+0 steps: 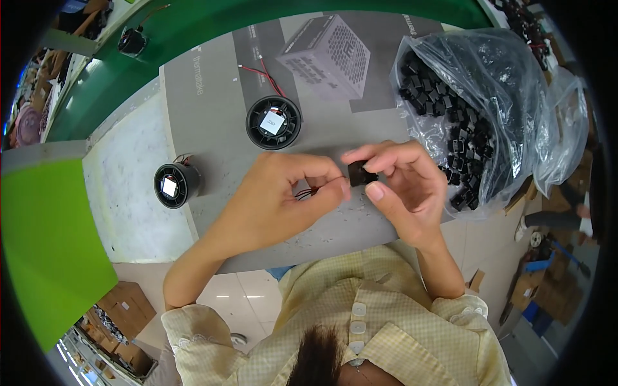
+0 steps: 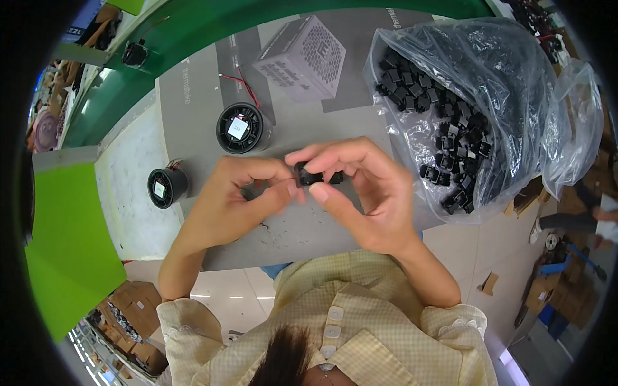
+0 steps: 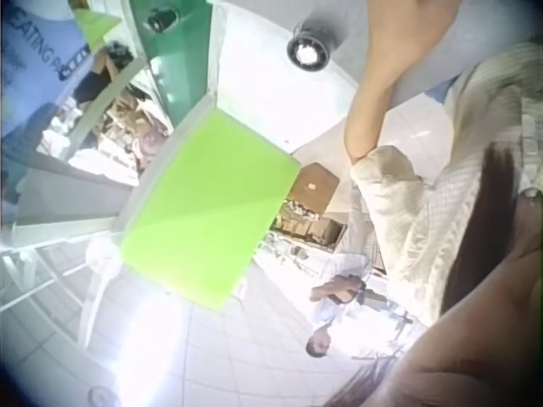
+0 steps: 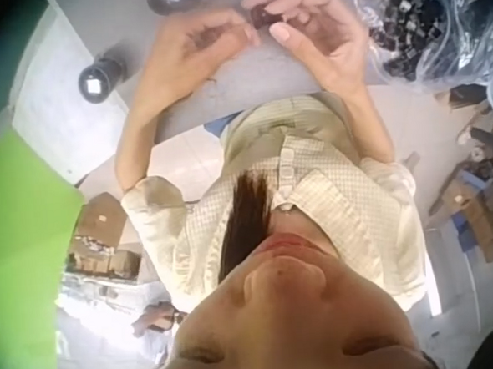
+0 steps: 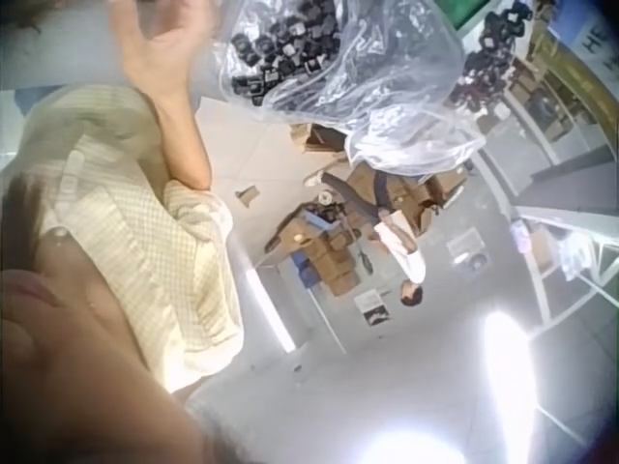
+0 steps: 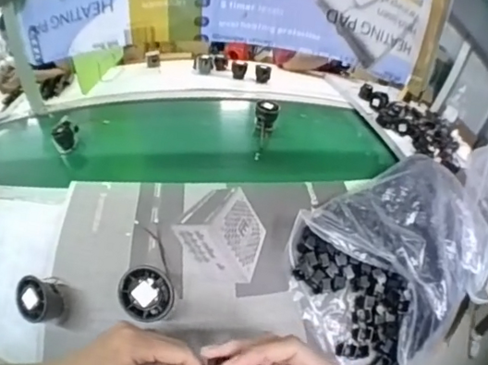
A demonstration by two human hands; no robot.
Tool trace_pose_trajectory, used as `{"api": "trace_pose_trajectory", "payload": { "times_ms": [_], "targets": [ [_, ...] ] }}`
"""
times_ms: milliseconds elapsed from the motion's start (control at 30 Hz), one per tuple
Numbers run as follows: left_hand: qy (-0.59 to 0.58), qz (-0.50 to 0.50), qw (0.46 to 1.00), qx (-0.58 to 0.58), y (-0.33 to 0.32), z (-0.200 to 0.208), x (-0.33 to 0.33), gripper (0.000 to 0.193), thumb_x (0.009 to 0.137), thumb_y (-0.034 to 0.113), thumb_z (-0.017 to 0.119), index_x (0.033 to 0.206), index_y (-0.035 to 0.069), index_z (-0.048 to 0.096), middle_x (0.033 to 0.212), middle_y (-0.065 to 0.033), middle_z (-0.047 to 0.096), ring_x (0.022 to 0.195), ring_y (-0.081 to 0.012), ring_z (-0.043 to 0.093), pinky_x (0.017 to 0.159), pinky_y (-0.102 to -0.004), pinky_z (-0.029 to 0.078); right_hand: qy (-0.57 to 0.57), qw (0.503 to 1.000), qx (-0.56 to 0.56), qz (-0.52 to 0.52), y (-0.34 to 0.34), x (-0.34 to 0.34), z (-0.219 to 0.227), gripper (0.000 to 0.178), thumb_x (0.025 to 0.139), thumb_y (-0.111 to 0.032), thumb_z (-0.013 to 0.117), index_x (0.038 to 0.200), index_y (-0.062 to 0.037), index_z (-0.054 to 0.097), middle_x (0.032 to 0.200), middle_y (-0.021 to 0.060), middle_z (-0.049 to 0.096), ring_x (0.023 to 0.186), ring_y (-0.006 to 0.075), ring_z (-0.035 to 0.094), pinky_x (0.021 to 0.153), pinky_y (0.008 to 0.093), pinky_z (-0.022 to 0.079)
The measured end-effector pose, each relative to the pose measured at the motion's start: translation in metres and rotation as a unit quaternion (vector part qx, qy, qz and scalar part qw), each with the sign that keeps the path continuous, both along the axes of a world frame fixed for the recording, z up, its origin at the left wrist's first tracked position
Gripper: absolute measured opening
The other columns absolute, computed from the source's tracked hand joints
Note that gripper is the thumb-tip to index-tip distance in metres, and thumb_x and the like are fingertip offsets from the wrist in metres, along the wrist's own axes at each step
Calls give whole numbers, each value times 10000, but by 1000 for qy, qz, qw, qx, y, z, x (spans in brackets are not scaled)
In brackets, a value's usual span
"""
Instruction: The person assembles electronic components by connecting small switches or connectors to fan units by hand.
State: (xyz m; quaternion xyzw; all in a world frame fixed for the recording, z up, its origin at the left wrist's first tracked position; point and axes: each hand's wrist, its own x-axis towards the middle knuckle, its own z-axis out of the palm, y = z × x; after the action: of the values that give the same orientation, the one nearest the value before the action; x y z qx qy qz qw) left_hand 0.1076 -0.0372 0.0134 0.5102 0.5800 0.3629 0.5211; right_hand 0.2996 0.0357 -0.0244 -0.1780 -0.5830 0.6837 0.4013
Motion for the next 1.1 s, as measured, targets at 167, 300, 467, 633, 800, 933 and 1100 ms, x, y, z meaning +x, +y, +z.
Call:
{"api": "trace_pose_trajectory", "payload": {
  "times_ms": [167, 300, 467, 633, 800, 933, 1100],
  "targets": [
    [-3, 9, 1000, 4, 1, -3, -2, 130, 876, 121, 649, 852, 3, 698, 687, -18, 638, 615, -75, 538, 559, -259, 418, -99, 979, 177, -21, 6, 3, 3, 240, 839, 65, 711, 1070, 14, 669, 1120, 159, 728, 948, 182, 661, 823, 282, 475],
    [3, 8, 1000, 16, 1, -3, 0, 137, 896, 132, 637, 849, 16, 693, 690, -18, 645, 592, -78, 532, 541, -252, 401, -125, 968, 213, -55, 5, 3, 0, 244, 814, 95, 717, 1039, 10, 677, 1106, 156, 728, 904, 191, 660, 801, 288, 500],
    [-18, -4, 1000, -10, -2, 1, -3, 223, 984, 145, 562, 846, 9, 671, 659, 11, 585, 578, -60, 493, 528, -243, 349, -16, 999, 37, -26, 3, 3, -7, 391, 896, 54, 685, 1246, 53, 510, 1235, 238, 643, 1084, 252, 665, 952, 354, 514],
    [-33, -20, 999, -29, -2, 6, -6, 282, 1020, 178, 530, 821, 17, 648, 601, 15, 525, 559, -55, 475, 525, -247, 349, 31, 999, -20, 10, 1, -2, -1, 400, 966, 7, 594, 1329, 57, 436, 1331, 264, 580, 1269, 311, 573, 1057, 405, 460],
    [-55, -66, 995, -46, 0, 5, -12, 171, 959, 123, 555, 854, 41, 661, 664, -11, 586, 608, -76, 524, 561, -255, 404, 46, 997, -5, 59, -6, -8, 1, 383, 1025, -61, 516, 1368, 72, 410, 1421, 296, 504, 1366, 350, 485, 1142, 452, 385],
    [-72, -65, 995, -14, -4, 1, -11, 151, 949, 110, 566, 860, 32, 660, 702, -13, 595, 652, -71, 522, 583, -260, 401, 25, 996, 29, 77, -4, -7, -1, 357, 1025, -50, 513, 1351, 83, 457, 1414, 293, 513, 1356, 348, 495, 1128, 451, 400],
    [-58, -30, 997, -32, -4, 5, -13, 107, 891, 80, 592, 837, 18, 660, 694, -3, 577, 648, -72, 494, 590, -265, 399, 25, 997, -2, 71, -7, -5, -3, 288, 999, -17, 553, 1265, 86, 586, 1355, 255, 581, 1251, 311, 578, 1074, 419, 445]
  ]
}}
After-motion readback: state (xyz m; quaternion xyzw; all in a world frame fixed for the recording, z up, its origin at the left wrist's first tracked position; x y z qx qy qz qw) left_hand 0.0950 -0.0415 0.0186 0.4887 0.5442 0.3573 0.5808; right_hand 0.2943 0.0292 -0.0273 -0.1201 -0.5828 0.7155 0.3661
